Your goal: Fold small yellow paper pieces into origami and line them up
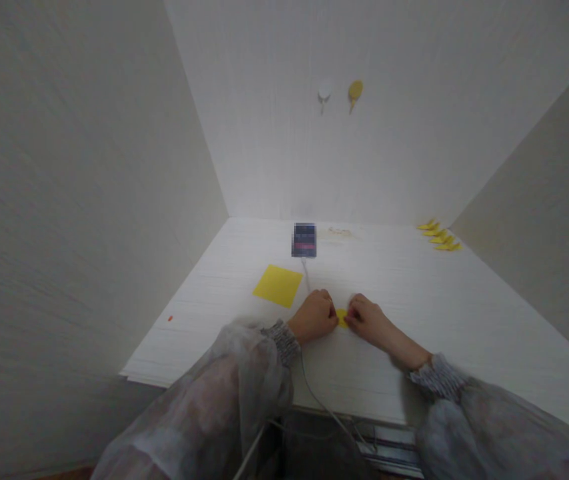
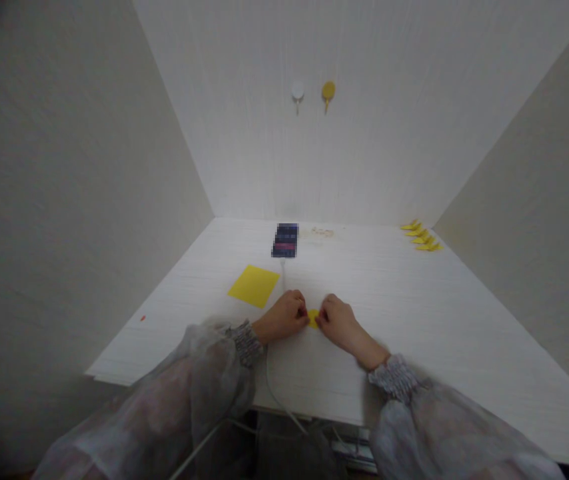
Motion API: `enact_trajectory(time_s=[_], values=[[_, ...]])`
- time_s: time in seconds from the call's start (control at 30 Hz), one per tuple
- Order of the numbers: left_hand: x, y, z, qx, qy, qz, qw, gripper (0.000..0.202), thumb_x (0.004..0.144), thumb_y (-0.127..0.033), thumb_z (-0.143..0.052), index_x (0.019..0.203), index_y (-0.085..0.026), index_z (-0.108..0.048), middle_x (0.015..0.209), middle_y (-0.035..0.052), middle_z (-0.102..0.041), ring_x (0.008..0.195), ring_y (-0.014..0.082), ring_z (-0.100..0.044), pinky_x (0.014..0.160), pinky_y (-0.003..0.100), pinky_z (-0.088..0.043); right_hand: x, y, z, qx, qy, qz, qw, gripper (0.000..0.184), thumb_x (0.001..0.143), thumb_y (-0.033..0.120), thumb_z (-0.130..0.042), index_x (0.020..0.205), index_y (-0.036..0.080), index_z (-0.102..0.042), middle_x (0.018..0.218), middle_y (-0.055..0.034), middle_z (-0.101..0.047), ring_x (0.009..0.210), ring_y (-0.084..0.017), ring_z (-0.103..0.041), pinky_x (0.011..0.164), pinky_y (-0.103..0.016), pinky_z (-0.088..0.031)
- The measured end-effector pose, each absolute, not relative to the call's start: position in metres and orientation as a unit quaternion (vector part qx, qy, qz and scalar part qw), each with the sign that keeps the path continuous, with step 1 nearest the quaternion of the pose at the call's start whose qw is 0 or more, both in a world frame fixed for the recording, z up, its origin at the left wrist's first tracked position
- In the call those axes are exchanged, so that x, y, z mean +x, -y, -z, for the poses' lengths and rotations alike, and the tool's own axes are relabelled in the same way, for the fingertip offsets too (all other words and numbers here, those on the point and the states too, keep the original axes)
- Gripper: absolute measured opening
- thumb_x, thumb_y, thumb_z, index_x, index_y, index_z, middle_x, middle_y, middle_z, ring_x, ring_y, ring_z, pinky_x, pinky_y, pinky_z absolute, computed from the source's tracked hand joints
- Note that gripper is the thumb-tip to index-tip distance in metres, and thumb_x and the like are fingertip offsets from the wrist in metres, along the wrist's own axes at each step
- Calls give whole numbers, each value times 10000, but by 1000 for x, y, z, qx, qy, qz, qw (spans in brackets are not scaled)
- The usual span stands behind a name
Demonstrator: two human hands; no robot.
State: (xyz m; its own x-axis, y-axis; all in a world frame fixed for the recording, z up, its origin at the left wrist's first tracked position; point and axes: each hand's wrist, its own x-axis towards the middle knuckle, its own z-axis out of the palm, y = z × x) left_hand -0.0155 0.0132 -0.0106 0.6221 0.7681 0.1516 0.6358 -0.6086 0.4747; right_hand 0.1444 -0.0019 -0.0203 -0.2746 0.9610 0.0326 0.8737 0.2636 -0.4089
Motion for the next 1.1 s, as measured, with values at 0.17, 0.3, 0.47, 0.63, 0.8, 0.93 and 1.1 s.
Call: enact_trajectory(time_s=[0.17, 0.3, 0.47, 0.63, 0.8, 0.93, 1.1], values=[[-15, -11, 8, 882, -401, -168, 181, 123, 669, -172, -499, 645, -113, -604, 764, 71, -549, 777, 146, -476, 760, 255, -382, 143, 2, 19, -598, 780, -146, 114, 77, 680, 153, -512, 608, 152, -486, 736, -39, -490, 656, -132, -472, 589, -233, -350], [-14, -9, 5, 890, -403, -152, 150, 138, 686, -179, -483, 664, -99, -593, 775, 84, -548, 782, 155, -468, 760, 265, -380, 141, 2, 18, -604, 779, -132, 104, 72, 679, 152, -520, 615, 153, -487, 755, -54, -503, 690, -151, -487, 605, -247, -351], [-14, -10, 4, 893, -397, -153, 146, 124, 687, -180, -482, 665, -112, -584, 771, 75, -543, 784, 159, -465, 761, 269, -380, 140, 2, 20, -620, 767, -126, 103, 87, 679, 166, -528, 605, 163, -482, 756, -67, -504, 690, -167, -495, 590, -264, -345], [-15, -13, 9, 879, -408, -157, 188, 73, 672, -189, -514, 703, -141, -560, 784, 50, -533, 793, 156, -467, 768, 273, -379, 142, 2, 24, -630, 754, -130, 131, 77, 650, 156, -540, 658, 171, -465, 770, -47, -478, 689, -155, -469, 561, -249, -323], [-17, -12, 8, 865, -407, -189, 226, 171, 651, -176, -536, 821, -168, -511, 810, 24, -508, 788, 143, -455, 729, 262, -381, 144, 1, 26, -623, 747, -163, 165, 130, 612, 119, -533, 653, 181, -427, 692, 0, -441, 587, -112, -411, 513, -221, -291], [-18, -12, 4, 864, -406, -176, 238, 138, 642, -169, -543, 779, -174, -523, 796, 13, -499, 781, 137, -454, 719, 251, -380, 149, 0, 28, -603, 748, -199, 190, 156, 577, 72, -499, 635, 182, -405, 652, 24, -419, 570, -102, -391, 509, -209, -305], [-20, -11, 9, 865, -410, -173, 230, 117, 666, -174, -536, 771, -174, -589, 801, 23, -492, 790, 136, -457, 727, 246, -376, 153, -1, 32, -576, 754, -233, 215, 182, 534, 19, -452, 594, 181, -395, 596, 43, -396, 551, -94, -386, 496, -197, -317]])
